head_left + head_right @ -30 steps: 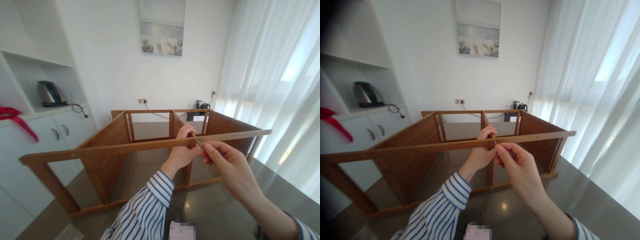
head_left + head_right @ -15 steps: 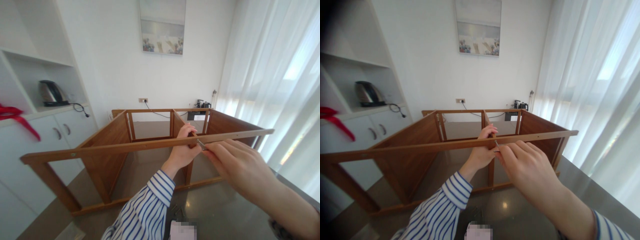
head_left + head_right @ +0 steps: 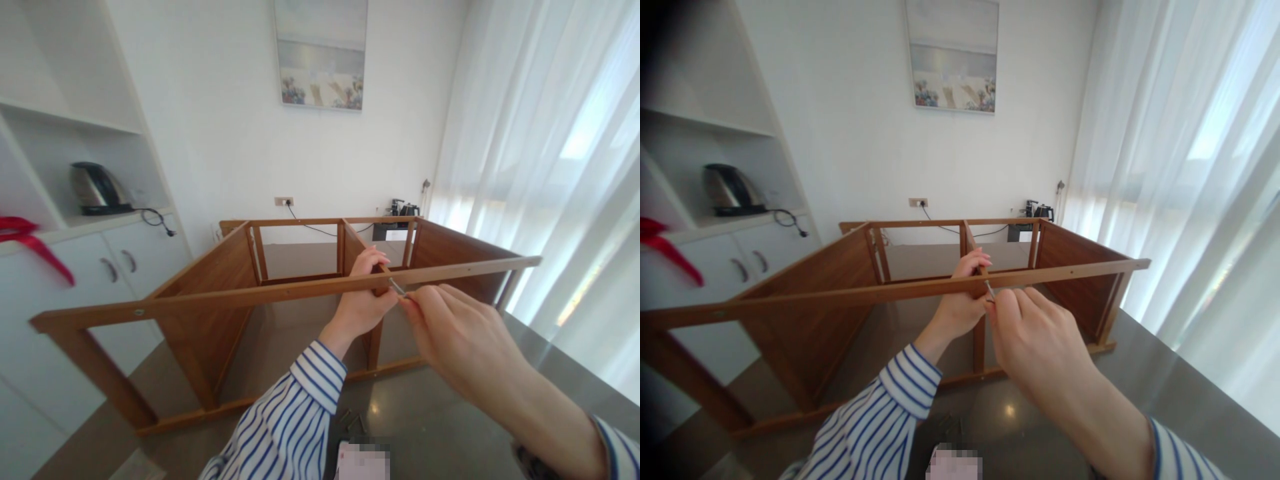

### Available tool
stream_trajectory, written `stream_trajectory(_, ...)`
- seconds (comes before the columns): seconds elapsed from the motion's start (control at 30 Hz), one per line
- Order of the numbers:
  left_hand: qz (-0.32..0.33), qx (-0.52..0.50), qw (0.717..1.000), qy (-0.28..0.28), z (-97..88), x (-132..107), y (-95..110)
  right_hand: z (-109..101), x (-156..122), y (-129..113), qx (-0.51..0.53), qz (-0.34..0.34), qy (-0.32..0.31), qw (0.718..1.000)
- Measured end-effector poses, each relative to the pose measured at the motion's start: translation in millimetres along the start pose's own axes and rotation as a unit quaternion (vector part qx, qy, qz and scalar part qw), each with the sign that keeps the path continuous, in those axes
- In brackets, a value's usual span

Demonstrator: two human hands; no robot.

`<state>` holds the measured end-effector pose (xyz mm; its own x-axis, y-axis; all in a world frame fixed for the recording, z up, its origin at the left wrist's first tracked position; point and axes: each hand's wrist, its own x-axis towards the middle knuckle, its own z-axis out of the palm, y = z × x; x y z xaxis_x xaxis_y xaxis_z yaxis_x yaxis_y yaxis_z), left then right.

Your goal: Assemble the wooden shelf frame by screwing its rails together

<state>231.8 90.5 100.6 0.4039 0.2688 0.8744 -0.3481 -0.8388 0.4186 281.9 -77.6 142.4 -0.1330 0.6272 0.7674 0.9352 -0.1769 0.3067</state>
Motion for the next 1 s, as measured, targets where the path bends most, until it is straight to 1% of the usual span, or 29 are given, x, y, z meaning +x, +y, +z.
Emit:
stream_trajectory(0.1, -0.001, 0.006, 1.0, 0.0, 0.2, 0, -1, 4, -2, -6, 0.045, 0.085, -0.002, 0.995)
stream_trajectory(0.17, -0.002, 0.008, 1.0, 0.001, 0.3, 0, -1, 5, -2, -8, 0.048, 0.101, 0.002, 0.994)
stream_trajectory(0.23, -0.002, 0.007, 1.0, 0.0, 0.4, 0, -1, 3, -1, -8, 0.013, 0.076, 0.007, 0.997)
stream_trajectory(0.3, -0.004, 0.007, 1.0, 0.0, 0.4, -1, -1, -1, 3, -7, -0.046, 0.04, 0.009, 0.998)
stream_trajectory(0.4, -0.004, 0.007, 1.0, 0.002, 0.3, -1, -1, -8, 9, -7, -0.105, 0.014, -0.006, 0.994)
stream_trajectory(0.5, 0.001, -0.002, 1.0, 0.002, -0.1, 0, 0, -9, 13, -8, -0.11, 0.01, -0.021, 0.994)
stream_trajectory(0.67, 0.003, -0.006, 1.0, 0.004, -1.5, 0, 0, -7, 16, -8, -0.115, -0.004, -0.005, 0.993)
stream_trajectory(0.8, 0.007, -0.003, 1.0, 0.004, -1.5, 0, 0, -6, 17, -6, -0.113, -0.002, -0.013, 0.994)
stream_trajectory(0.9, 0.008, -0.001, 1.0, 0.004, -0.9, 0, 0, -3, 15, -4, -0.101, 0.014, -0.026, 0.994)
stream_trajectory(1.0, 0.003, -0.001, 1.0, 0.003, -0.4, 0, 0, 0, 13, -4, -0.08, 0.051, -0.046, 0.994)
